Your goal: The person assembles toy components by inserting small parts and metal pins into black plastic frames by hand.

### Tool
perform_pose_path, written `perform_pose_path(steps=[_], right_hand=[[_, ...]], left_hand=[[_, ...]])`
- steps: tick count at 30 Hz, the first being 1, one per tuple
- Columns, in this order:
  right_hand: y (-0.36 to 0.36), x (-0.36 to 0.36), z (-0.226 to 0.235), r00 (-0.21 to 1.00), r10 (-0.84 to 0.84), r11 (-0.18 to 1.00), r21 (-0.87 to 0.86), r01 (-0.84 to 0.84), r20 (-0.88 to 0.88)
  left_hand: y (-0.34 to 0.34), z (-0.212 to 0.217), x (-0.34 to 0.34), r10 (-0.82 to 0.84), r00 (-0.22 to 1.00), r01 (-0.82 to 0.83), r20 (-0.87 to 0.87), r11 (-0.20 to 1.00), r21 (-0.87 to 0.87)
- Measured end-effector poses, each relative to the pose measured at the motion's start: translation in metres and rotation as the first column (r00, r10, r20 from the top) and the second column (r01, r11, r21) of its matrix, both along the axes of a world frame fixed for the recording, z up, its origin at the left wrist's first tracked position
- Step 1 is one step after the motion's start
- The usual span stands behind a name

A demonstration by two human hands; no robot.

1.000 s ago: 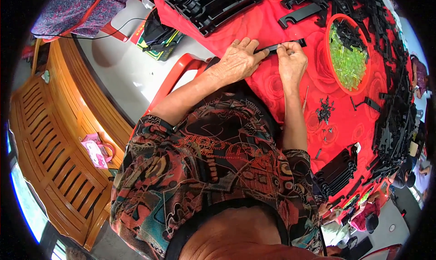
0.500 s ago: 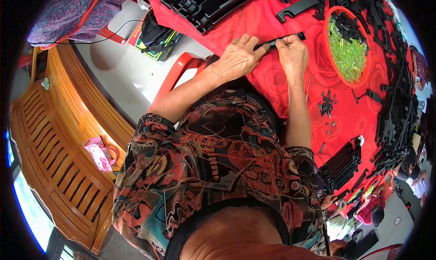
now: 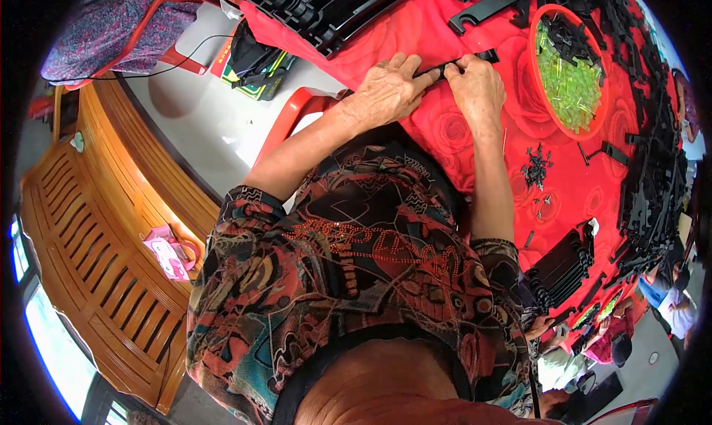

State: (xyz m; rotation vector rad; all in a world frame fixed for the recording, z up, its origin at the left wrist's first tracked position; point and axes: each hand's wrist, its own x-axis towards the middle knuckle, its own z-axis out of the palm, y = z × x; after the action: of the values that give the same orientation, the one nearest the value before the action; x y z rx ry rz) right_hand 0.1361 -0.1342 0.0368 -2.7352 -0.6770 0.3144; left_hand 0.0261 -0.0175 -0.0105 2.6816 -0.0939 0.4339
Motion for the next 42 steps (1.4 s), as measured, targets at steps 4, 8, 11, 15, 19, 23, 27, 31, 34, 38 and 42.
perform_pose_path(steps=[4, 8, 11, 15, 19, 23, 27, 31, 34, 38, 42], right_hand=[[0.001, 0.000, -0.002, 1.000, 0.011, 1.000, -0.004, -0.011, 0.008], [0.001, 0.002, -0.003, 1.000, 0.013, 1.000, -0.012, -0.013, -0.029], [0.001, 0.000, -0.003, 1.000, 0.009, 1.000, 0.018, -0.008, -0.018], [0.003, -0.005, 0.001, 1.000, -0.012, 1.000, 0.004, 0.012, 0.006], [0.002, -0.002, 0.000, 1.000, -0.002, 1.000, 0.019, 0.002, 0.001], [0.002, -0.002, 0.000, 1.000, 0.013, 1.000, 0.001, -0.013, 0.010], [0.005, -0.004, 0.002, 0.999, 0.017, 0.999, -0.039, -0.016, 0.041], [0.007, -0.004, 0.000, 0.998, 0.037, 0.998, -0.056, -0.034, 0.059], [0.006, 0.001, 0.000, 0.998, 0.054, 0.998, -0.033, -0.053, 0.034], [0.000, 0.002, -0.008, 0.997, 0.059, 0.998, 0.008, -0.059, 0.049], [-0.008, 0.005, -0.019, 0.999, 0.030, 0.978, 0.205, -0.038, 0.041]], left_hand=[[-0.003, 0.002, 0.000, 0.007, 1.000, -0.007, 0.011, 1.000, 0.005], [-0.001, 0.000, 0.002, -0.006, 1.000, 0.006, 0.005, 1.000, -0.008], [-0.001, -0.002, 0.002, -0.008, 1.000, 0.008, 0.009, 1.000, -0.024], [0.002, 0.001, 0.002, -0.021, 1.000, 0.021, 0.018, 1.000, -0.008], [0.002, 0.003, 0.001, -0.024, 0.999, 0.022, -0.029, 0.998, -0.057], [0.002, 0.003, 0.002, -0.029, 0.998, 0.027, -0.047, 0.999, -0.046], [0.003, 0.005, 0.004, -0.040, 0.997, 0.036, -0.066, 0.998, -0.054], [0.003, 0.004, 0.005, -0.039, 0.997, 0.036, -0.073, 0.998, -0.043], [0.002, 0.006, 0.006, -0.038, 0.998, 0.038, -0.051, 0.999, 0.004], [-0.006, 0.009, 0.010, -0.001, 0.999, 0.006, -0.051, 0.997, 0.083], [-0.010, 0.010, 0.011, 0.029, 1.000, -0.029, 0.003, 0.984, 0.177]])
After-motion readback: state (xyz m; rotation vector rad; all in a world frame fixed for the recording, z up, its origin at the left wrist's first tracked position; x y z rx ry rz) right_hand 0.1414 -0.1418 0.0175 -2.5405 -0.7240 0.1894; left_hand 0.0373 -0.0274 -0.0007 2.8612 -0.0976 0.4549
